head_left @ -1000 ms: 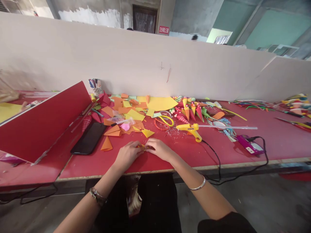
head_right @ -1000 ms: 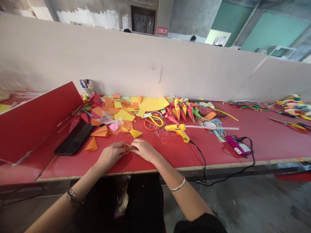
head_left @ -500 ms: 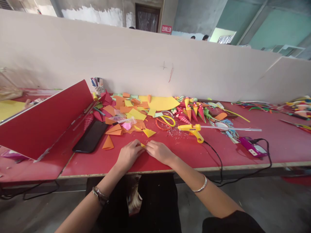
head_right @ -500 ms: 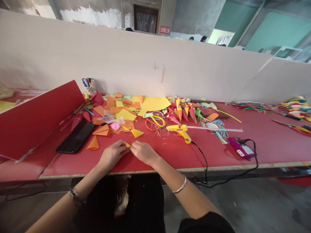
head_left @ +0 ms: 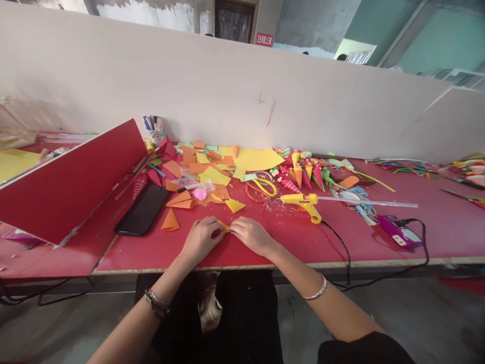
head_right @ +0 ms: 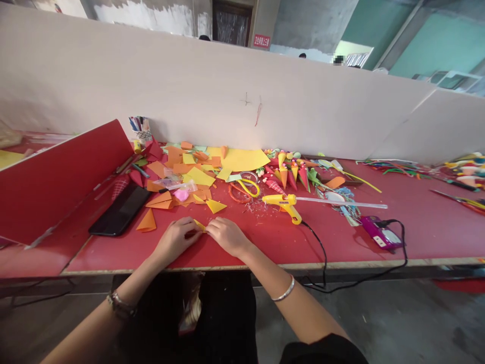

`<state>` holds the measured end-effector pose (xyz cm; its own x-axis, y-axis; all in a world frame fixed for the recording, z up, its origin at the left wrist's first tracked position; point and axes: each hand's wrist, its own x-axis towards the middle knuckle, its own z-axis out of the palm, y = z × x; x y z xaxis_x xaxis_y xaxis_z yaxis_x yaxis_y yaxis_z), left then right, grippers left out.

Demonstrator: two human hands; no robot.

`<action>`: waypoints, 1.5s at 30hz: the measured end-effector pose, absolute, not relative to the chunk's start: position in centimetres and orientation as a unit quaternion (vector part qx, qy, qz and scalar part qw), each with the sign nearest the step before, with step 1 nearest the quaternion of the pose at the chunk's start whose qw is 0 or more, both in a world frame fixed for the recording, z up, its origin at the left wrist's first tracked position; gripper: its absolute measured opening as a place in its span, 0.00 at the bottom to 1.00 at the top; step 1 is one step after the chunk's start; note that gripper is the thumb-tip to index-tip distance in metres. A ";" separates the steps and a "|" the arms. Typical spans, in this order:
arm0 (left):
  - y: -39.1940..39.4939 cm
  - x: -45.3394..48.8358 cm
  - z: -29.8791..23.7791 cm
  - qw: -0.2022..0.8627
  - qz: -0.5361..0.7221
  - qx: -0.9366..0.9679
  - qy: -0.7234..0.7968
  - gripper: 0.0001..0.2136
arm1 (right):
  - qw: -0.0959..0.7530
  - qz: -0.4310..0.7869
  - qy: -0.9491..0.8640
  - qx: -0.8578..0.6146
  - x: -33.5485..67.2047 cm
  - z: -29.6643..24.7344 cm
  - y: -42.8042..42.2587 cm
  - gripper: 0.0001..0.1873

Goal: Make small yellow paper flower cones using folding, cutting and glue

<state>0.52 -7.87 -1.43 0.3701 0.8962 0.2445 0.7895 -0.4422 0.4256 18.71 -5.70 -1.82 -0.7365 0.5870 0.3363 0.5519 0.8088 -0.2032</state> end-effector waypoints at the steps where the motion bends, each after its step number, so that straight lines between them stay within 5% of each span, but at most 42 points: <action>1: -7.9 0.5 -1.4 0.119 0.226 0.814 0.521 0.07 | 0.196 0.040 -0.931 -0.306 18.6 -1.8 -5.7 0.11; 23: -7.8 0.8 -1.2 -0.076 0.092 0.877 0.465 0.08 | 0.222 0.203 -0.928 -0.221 19.9 -2.0 -2.3 0.09; 45: -7.7 0.3 -0.8 -0.034 0.122 0.861 0.492 0.07 | 0.274 0.198 -0.885 -0.320 18.8 -1.9 -3.8 0.06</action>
<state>0.31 -7.69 -0.79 0.4850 0.8396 0.2445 0.8565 -0.5126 0.0611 18.81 -3.82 -1.90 -0.6440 0.6757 0.3588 0.4586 0.7164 -0.5259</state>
